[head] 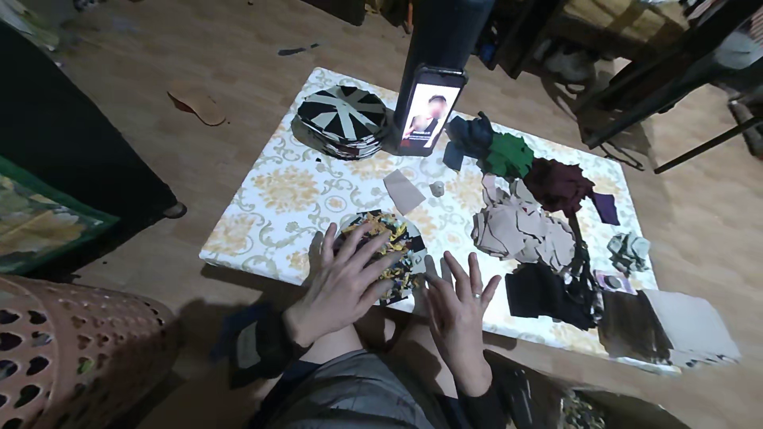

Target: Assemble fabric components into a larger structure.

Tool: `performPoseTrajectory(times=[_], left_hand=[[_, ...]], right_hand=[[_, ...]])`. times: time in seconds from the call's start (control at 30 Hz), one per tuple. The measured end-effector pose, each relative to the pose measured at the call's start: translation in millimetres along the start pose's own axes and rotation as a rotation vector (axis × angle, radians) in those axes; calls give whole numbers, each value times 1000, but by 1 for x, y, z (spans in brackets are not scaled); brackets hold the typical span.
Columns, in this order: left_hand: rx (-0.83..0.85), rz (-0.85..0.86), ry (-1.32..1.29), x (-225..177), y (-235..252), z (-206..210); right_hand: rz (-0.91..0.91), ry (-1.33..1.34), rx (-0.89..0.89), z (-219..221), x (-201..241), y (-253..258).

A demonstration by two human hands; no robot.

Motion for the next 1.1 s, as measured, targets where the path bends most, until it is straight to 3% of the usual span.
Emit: performPoseTrajectory(times=[0.3,0.5,0.63,0.77,0.93,1.1], left_hand=[[312,-62,180,-10,14,21],[209,-38,182,-15,10,13],[219,19,191,-15,2,12],[240,7,186,-13,-1,15],[254,-28,141,-12,3,14],[205,-81,69,-1,5,5]], right_hand=[[37,60,14,12,6,11],[22,94,-66,12,8,21],[40,104,11,23,10,23],[26,77,-35,22,11,24],[19,56,75,25,13,20],[51,74,-5,8,3,15]])
Point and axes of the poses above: each hand's wrist, its own y-axis towards the middle knuckle, its own z-axis out of the palm, x = y × z, the point moved 4 cm from there along y, towards the middle knuckle, and after that the axes turned 9 degrees about -x, right-handed, at the moved point
